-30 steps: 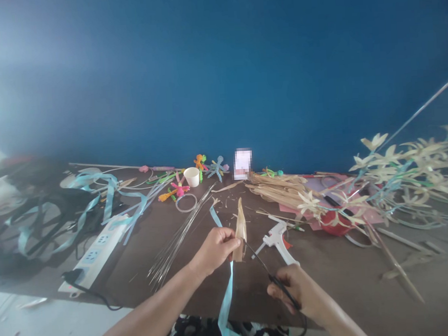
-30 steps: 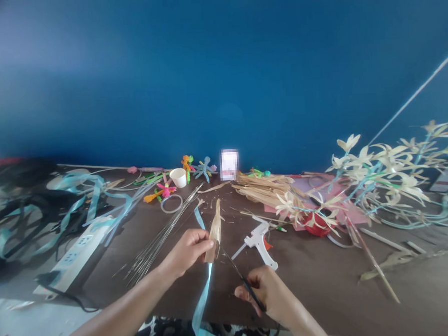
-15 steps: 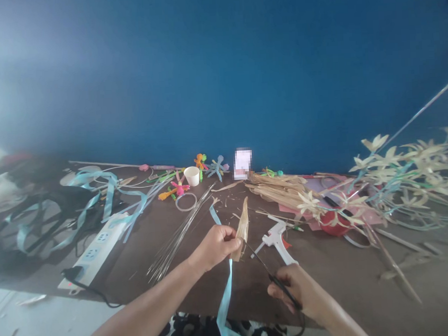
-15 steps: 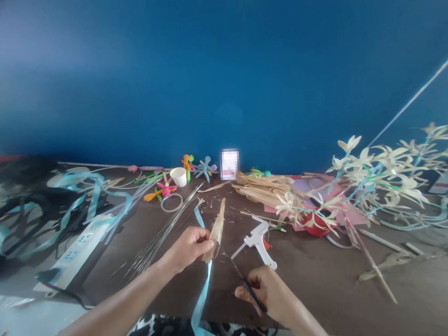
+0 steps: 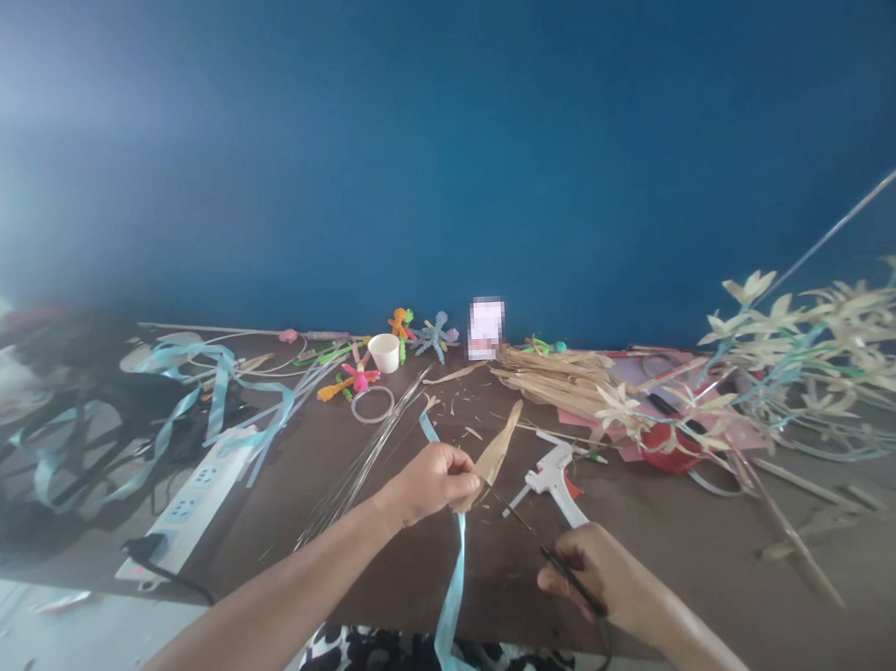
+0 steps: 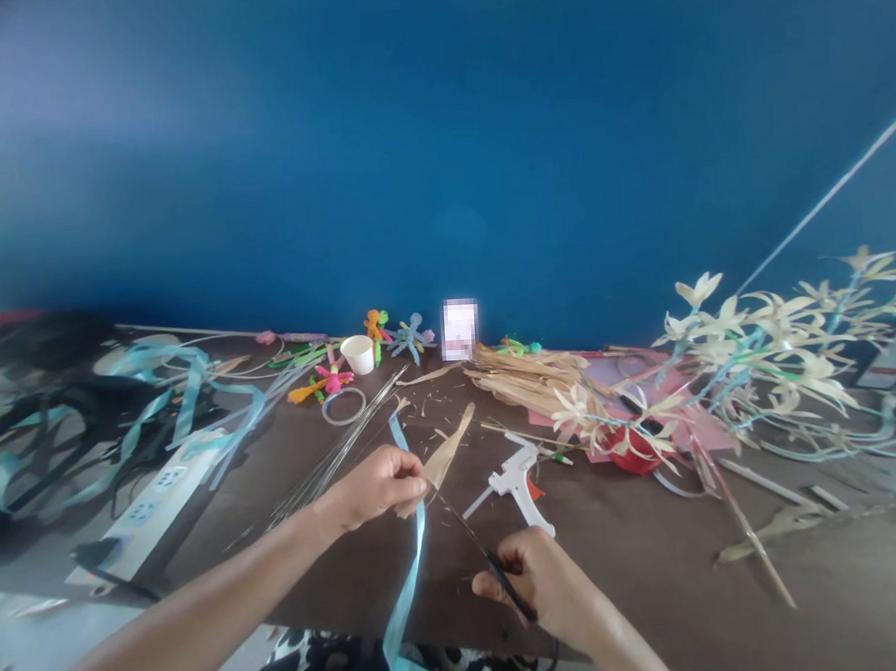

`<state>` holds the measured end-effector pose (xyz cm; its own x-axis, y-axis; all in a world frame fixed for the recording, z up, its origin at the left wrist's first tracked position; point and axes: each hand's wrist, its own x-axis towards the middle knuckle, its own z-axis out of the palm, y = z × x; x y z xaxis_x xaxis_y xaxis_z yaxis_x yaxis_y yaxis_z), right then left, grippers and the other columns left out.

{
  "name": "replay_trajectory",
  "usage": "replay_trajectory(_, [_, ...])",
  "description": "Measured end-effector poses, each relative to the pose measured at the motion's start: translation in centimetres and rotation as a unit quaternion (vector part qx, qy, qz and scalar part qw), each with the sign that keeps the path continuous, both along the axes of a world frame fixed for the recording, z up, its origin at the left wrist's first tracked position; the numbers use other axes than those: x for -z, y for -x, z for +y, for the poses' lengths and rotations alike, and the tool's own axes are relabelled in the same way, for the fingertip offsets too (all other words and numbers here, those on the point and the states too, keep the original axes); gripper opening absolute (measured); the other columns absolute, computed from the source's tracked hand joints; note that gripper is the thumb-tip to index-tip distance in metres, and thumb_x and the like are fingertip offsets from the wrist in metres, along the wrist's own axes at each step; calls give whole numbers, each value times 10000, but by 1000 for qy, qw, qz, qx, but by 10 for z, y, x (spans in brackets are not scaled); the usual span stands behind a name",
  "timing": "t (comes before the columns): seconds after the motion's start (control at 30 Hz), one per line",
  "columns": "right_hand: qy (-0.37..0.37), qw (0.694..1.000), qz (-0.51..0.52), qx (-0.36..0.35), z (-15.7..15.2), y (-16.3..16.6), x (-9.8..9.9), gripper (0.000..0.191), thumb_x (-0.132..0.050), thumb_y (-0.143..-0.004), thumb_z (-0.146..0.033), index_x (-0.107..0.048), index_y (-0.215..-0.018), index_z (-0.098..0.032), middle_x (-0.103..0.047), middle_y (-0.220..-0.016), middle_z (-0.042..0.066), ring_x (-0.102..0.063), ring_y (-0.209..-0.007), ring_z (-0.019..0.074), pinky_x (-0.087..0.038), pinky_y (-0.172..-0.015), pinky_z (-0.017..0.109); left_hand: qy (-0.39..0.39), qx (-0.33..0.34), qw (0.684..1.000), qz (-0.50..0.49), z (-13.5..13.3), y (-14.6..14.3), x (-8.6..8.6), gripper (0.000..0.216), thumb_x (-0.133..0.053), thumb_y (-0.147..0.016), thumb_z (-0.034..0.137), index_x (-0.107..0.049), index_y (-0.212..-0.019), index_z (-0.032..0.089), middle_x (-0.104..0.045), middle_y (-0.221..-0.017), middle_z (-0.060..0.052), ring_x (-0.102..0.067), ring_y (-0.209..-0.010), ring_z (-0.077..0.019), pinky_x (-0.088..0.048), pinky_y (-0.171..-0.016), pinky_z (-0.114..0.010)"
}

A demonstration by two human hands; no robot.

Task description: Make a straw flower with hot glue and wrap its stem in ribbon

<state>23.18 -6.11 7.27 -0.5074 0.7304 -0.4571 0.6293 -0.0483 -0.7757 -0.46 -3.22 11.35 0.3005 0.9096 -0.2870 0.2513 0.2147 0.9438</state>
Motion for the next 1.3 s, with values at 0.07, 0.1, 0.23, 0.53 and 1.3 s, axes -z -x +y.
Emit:
replay_trajectory(0.07, [3, 1000, 10, -3, 1, 1, -1, 443, -530, -700, -530, -449, -497, -144, -382, -385, -49, -324, -372, 54, -208, -362, 173, 14, 0, 1000, -13, 1, 1, -3, 149, -534, -637, 260, -548, -549, 141, -501, -427, 38, -427, -422, -87, -304, -458, -212])
replay_trajectory(0.1, [2, 1000, 15, -3, 2, 2, -2, 446, -527, -701, -533, -445, -496, -146, -387, -387, -48, -329, -373, 55, -215, -365, 172, 18, -3, 1000, -18, 2, 1, -4, 142, -538, -637, 260, -553, -564, 140, -498, -430, 40, -427, -426, -85, -311, -469, -213])
replay_trajectory(0.23, [-12, 1000, 22, -2, 3, 5, -5, 453, -521, -711, -526, -419, -477, -152, -401, -381, -42, -351, -376, 61, -235, -377, 173, 26, -28, 999, -36, 2, 3, -2, 98, -577, -607, 227, -577, -620, 129, -501, -503, 39, -418, -471, -72, -306, -486, -201])
replay_trajectory(0.53, [-25, 1000, 13, 8, 3, 10, 0, 468, -508, -720, -515, -407, -439, -154, -410, -356, -37, -354, -357, 61, -244, -376, 177, 93, -138, 970, -174, -6, 1, 18, 105, -601, -593, 198, -518, -612, 137, -396, -489, 61, -320, -428, -43, -209, -388, -177])
replay_trajectory(1.3, [1, 999, 38, 0, 1, 17, 1, 473, -513, -700, -546, -370, -457, -166, -408, -349, -44, -331, -348, 57, -244, -370, 176, 79, -131, 982, -110, -4, 9, 9, 162, -570, -662, 274, -594, -666, 114, -645, -660, -54, -614, -581, -148, -394, -473, -203])
